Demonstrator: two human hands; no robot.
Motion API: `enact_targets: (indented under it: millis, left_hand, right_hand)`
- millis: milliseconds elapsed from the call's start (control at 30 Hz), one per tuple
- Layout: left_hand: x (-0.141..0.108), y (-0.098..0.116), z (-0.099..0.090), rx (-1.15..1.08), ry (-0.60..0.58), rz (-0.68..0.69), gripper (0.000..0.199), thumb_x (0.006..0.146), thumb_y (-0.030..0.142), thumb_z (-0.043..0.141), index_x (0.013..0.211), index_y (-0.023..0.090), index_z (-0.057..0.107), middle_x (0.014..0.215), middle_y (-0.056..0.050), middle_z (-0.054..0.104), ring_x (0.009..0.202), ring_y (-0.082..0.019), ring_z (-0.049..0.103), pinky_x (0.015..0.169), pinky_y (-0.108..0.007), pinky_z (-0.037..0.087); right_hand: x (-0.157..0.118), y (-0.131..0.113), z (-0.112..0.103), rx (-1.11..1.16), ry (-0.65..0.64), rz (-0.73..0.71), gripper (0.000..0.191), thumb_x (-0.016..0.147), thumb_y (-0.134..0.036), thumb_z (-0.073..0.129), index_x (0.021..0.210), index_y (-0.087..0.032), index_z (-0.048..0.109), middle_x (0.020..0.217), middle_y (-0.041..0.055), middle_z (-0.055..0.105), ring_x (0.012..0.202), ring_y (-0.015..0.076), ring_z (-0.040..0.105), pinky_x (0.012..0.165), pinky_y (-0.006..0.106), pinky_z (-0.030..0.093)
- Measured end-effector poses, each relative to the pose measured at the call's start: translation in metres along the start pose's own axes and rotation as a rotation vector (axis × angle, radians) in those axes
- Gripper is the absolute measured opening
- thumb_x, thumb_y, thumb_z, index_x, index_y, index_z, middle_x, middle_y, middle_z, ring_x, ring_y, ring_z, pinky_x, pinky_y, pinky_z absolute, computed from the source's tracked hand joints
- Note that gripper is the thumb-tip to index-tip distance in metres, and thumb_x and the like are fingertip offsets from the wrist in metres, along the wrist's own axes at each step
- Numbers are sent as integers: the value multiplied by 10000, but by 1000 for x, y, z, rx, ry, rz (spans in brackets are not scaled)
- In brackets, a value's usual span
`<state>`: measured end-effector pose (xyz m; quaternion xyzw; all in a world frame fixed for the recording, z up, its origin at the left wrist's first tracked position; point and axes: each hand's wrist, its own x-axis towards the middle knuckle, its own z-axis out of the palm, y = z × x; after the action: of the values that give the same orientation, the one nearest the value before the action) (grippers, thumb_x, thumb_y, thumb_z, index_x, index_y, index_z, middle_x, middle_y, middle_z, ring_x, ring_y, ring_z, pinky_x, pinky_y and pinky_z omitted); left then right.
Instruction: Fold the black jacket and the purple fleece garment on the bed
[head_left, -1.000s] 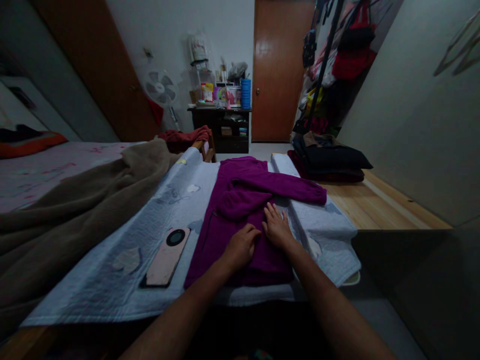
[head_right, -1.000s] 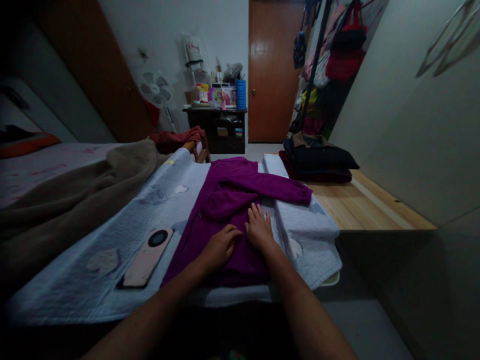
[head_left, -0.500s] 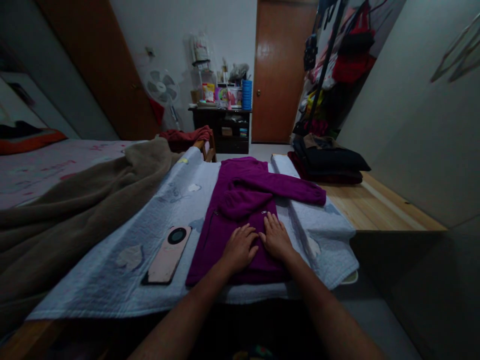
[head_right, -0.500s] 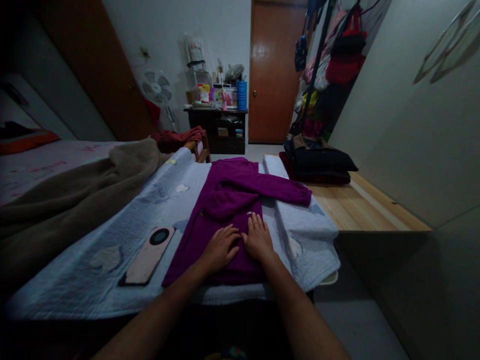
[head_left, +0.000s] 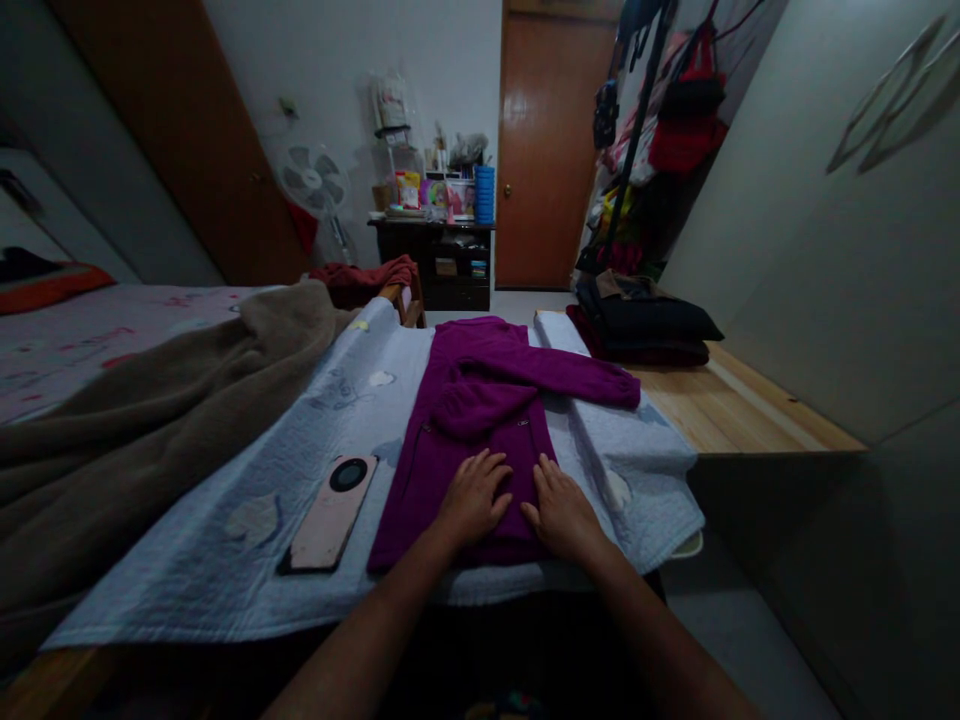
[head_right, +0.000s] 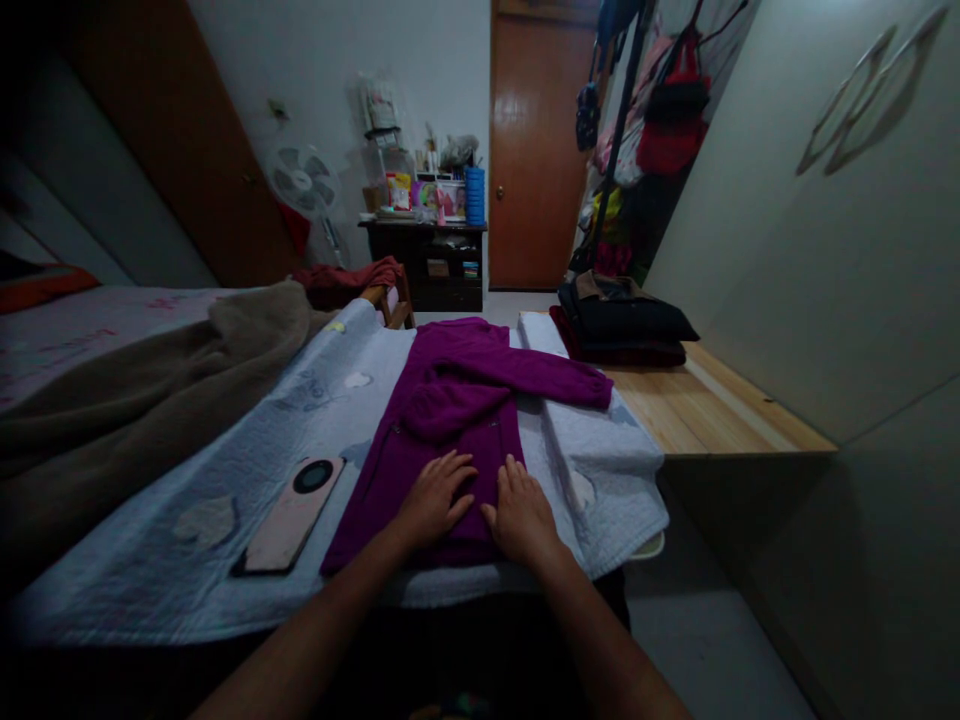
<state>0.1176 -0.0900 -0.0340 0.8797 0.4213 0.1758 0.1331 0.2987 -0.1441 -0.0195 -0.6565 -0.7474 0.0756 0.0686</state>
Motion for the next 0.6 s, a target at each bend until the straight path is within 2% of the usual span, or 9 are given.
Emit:
enact_targets:
  millis: [133,200,300,367,467,600]
  left_hand:
    - [0,0,2,8,-35,18,444,885,377,550,1309,250,522,1472,-42,454,1409,-263,304,1154,-496,236]
    - [0,-1,3,10,-43,20,463,888,365,540,1330,231,496,1473,-55,452,1413,-255,300,1161,-491,227]
    - [-1,0,4,9,-22,11,480,871,306,545,1334,203,474,1469,-77,453,1411,-239,309,1168,-467,228]
    - [-2,0,4,3,4,1,461,861,285,547,1310,204,485,1480,-80,435,1407,-229,318,1170,-452,233]
    - [-3,1,3,-1,18,-8,411,859,277,547,1263,212,514,1486,-77,426,1405,-229,321,1170,-454,232]
    - [-2,2,2,-3,-8,-11,384,856,260,546,1238,221,534,1465,-67,457,1398,-238,333,1167,-469,226]
  right_hand:
    - [27,-8,-22,-45,21,0,442,944,-282,365,1243,-54,598,1411,210,485,1354,304,388,1119,445,249]
    - [53,-11,-26,-42,64,-26,434,927,-220,367,1269,-57,577,1429,184,475,1362,288,375,1122,416,247]
    - [90,-11,-16,-24,103,-29,472,927,-202,357,1360,-72,491,1470,152,433,1379,252,352,1129,393,236]
    - [105,-7,-3,-26,109,-8,475,944,-240,350,1374,-85,475,1478,146,425,1391,241,329,1137,406,217]
    - [111,-1,12,-35,125,22,508,956,-313,351,1401,-85,441,1508,148,377,1417,250,275,1149,441,179]
    - [107,2,19,-46,130,15,555,963,-359,338,1430,-68,400,1537,154,316,1434,255,237,1155,437,156]
